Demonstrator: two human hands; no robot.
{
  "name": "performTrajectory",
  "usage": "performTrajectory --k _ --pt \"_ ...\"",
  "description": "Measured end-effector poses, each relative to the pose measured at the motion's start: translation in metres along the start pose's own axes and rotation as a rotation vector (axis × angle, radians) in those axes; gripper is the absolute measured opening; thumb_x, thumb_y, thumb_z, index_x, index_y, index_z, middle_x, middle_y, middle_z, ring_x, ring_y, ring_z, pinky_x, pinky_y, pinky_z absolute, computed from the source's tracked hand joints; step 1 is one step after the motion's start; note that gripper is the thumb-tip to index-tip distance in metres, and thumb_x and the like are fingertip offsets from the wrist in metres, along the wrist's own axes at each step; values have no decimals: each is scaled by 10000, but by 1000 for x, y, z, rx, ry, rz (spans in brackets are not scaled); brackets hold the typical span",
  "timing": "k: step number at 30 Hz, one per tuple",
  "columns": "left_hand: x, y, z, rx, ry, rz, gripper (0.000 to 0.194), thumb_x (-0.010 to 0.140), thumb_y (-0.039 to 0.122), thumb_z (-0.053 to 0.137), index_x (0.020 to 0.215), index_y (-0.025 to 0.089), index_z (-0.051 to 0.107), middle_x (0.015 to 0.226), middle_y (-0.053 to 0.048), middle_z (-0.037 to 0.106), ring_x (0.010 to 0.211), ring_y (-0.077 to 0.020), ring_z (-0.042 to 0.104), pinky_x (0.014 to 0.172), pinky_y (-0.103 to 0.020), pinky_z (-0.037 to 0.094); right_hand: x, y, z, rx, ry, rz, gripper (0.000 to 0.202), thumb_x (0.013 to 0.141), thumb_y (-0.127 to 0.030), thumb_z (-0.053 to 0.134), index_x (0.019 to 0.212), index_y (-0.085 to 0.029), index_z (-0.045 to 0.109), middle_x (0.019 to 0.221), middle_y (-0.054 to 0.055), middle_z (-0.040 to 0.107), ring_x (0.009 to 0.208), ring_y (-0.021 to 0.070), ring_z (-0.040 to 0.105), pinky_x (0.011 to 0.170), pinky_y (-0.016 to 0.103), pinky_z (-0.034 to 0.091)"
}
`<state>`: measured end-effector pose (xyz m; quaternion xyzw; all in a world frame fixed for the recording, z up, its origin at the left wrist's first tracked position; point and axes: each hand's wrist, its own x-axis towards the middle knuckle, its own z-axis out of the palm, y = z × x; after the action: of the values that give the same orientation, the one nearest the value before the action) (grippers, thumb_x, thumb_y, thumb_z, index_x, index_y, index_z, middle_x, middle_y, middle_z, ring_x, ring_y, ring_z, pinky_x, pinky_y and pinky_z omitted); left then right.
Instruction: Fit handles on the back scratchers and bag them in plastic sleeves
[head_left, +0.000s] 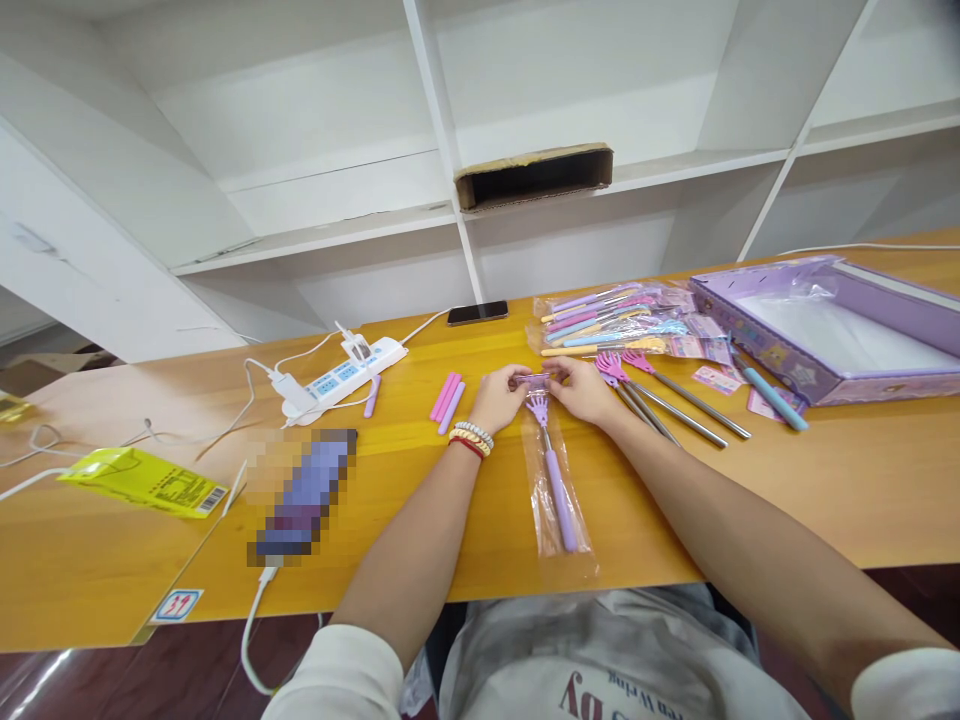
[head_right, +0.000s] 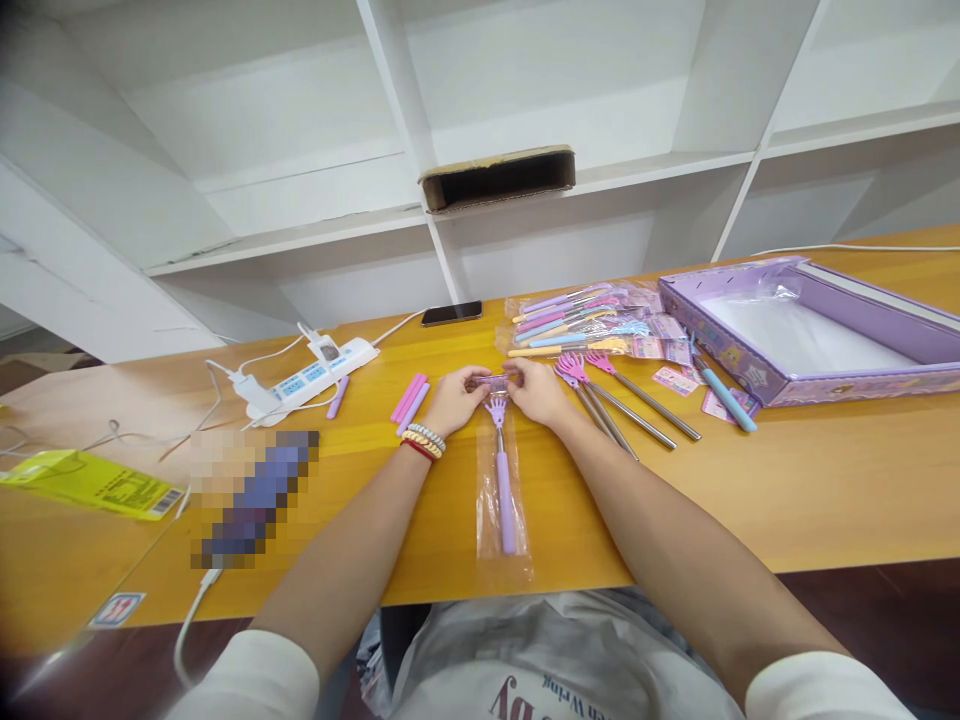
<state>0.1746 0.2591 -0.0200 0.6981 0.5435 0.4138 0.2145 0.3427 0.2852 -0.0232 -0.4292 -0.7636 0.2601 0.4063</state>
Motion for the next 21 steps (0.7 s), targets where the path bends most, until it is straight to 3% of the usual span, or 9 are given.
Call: performTrajectory --k 2,4,6,10,13,19,21 --pt "0 1 -2 46 37 -4 229 734 124 574 953 152 633 911 -61 677 801 -153 618 790 -297 481 1 -4 -4 -48 58 26 302 703 -181 550 993 -123 608 922 75 667 694 135 586 690 248 446" --pt "1 2 -3 89 77 -19 230 737 123 568 956 153 631 910 -61 678 807 -157 616 791 -296 476 0 -11 -10 -122 26 56 214 705 -222 543 882 -129 618 790 49 659 625 124 556 609 227 415" --pt "1 3 -6 140 118 -38 231 742 126 558 960 152 629 915 -63 678 824 -164 616 800 -296 470 -2 -20 -17 -226 -107 67 166 709 -292 545 734 -142 612 653 25 622 572 118 522 539 219 360" --pt "1 1 -11 262 213 -75 234 760 134 525 972 150 622 943 -76 673 855 -182 612 826 -307 455 -9 -37 -26 -388 -460 8 311 688 -435 569 558 -152 560 515 9 543 489 106 443 478 237 267" --pt "2 -3 -15 305 266 -122 240 777 149 505 995 146 608 969 -89 665 887 -198 605 840 -320 445 -12 -43 -29 -358 -608 -39 342 695 -472 558 564 -157 545 512 0 530 481 98 426 473 236 247" --pt "3 -6 -18 290 244 -145 277 772 175 527 1042 138 577 1016 -104 648 917 -200 593 848 -316 434 -10 -54 -51 -249 -606 5 383 672 -544 575 685 -162 558 577 -19 522 520 92 422 483 223 262" --pt "3 -6 -18 291 239 -141 287 766 177 534 1047 137 574 1011 -103 647 906 -199 592 841 -314 434 -12 -68 -66 -200 -675 -6 413 626 -559 620 756 -170 575 615 -26 525 538 91 425 487 217 271"
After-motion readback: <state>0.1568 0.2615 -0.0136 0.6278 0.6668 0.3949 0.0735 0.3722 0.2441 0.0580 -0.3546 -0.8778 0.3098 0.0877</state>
